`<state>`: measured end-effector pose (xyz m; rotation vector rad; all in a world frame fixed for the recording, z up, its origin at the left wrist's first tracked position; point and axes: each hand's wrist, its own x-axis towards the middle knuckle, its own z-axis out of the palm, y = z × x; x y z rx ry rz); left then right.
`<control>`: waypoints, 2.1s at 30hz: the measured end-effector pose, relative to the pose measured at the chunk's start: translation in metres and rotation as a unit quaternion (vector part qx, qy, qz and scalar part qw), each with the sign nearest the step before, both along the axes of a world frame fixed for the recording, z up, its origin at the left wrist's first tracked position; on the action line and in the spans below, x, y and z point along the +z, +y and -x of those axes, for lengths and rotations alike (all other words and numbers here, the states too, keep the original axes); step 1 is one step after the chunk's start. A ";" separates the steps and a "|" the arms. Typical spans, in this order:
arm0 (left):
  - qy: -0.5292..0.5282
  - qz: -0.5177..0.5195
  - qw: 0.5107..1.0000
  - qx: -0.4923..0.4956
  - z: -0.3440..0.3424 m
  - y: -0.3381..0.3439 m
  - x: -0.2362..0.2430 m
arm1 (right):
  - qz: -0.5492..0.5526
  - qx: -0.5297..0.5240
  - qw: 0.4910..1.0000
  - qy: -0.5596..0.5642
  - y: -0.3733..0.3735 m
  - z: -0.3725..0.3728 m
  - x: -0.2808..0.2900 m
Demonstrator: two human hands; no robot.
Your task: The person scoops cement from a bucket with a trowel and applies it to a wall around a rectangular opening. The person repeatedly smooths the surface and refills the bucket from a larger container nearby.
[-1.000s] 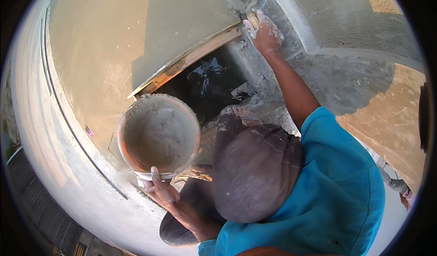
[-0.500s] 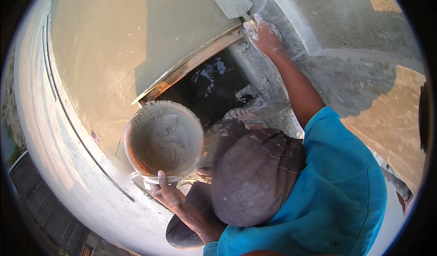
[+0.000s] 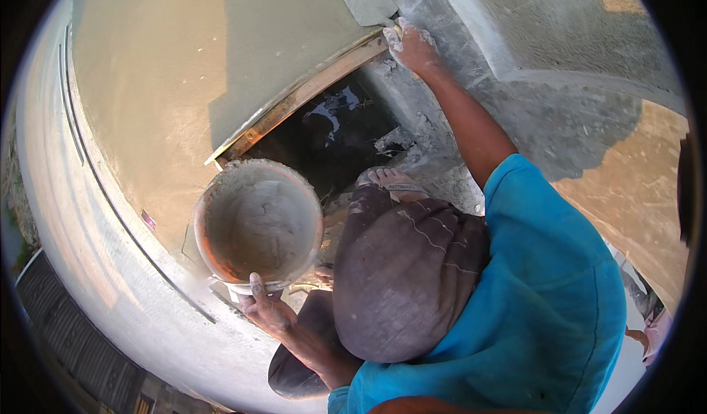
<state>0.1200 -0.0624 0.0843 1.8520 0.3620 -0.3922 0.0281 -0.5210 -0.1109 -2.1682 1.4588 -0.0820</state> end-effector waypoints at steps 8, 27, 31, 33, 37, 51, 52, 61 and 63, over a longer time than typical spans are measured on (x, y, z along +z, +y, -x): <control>-0.008 -0.021 1.000 0.017 -0.001 0.000 -0.004 | -0.063 -0.012 0.997 -0.050 0.004 -0.024 -0.009; -0.007 0.003 1.000 0.019 0.001 0.001 -0.004 | 0.004 0.005 1.000 -0.029 -0.042 -0.076 -0.017; -0.012 -0.005 1.000 0.018 0.002 0.002 0.000 | -0.070 0.077 0.993 -0.058 -0.020 -0.098 -0.008; -0.011 -0.022 1.000 0.014 0.004 -0.003 0.002 | -0.052 -0.005 0.996 -0.077 -0.018 -0.111 -0.009; -0.009 -0.028 0.999 0.037 0.009 0.000 0.004 | -0.149 -0.099 0.973 -0.147 -0.009 -0.175 0.003; 0.001 -0.091 0.995 0.035 0.015 0.005 0.007 | -0.359 -0.341 0.757 -0.425 0.002 -0.373 -0.073; 0.004 -0.118 0.992 0.039 0.015 0.002 0.009 | -0.361 -0.381 0.678 -0.515 0.001 -0.377 -0.089; -0.014 -0.115 0.993 0.017 0.009 0.036 -0.016 | -0.369 -0.431 0.672 -0.477 0.018 -0.328 -0.135; -0.015 -0.131 0.991 0.035 0.009 0.045 -0.019 | -0.374 -0.433 0.664 -0.482 0.051 -0.305 -0.103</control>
